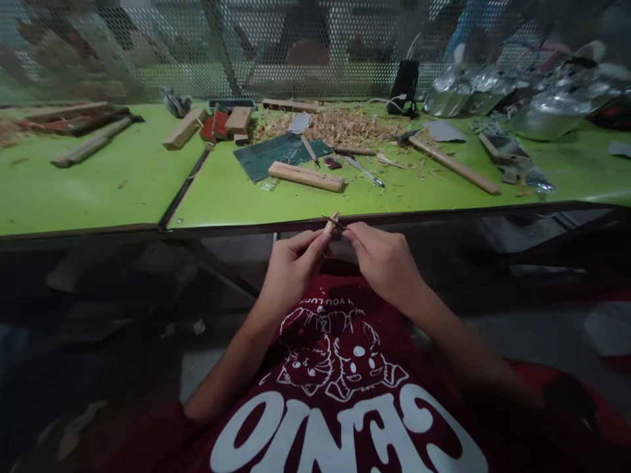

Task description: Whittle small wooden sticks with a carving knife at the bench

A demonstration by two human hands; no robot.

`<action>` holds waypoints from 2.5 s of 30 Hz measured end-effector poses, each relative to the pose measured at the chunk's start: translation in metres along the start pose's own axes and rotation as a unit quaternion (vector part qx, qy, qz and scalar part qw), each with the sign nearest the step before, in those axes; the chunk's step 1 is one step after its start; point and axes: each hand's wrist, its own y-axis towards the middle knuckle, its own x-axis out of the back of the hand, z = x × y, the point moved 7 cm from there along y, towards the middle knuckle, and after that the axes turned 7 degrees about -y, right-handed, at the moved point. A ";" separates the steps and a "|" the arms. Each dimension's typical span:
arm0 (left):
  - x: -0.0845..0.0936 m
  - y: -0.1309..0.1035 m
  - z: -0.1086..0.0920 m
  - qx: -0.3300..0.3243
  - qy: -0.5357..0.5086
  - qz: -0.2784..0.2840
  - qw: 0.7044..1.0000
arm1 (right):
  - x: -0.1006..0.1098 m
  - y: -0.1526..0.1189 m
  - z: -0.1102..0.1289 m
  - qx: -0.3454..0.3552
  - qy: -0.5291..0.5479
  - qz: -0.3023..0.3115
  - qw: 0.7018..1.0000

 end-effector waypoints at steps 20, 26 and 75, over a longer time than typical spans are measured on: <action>0.000 -0.002 0.000 0.008 -0.010 0.005 1.000 | 0.000 0.001 0.004 -0.002 -0.003 0.000 1.000; 0.000 -0.002 0.000 0.012 -0.002 0.002 1.000 | -0.001 0.000 0.003 -0.005 -0.001 -0.003 1.000; -0.007 -0.009 -0.011 -0.009 0.011 0.043 0.999 | 0.030 -0.001 0.002 -0.008 0.076 -0.023 0.997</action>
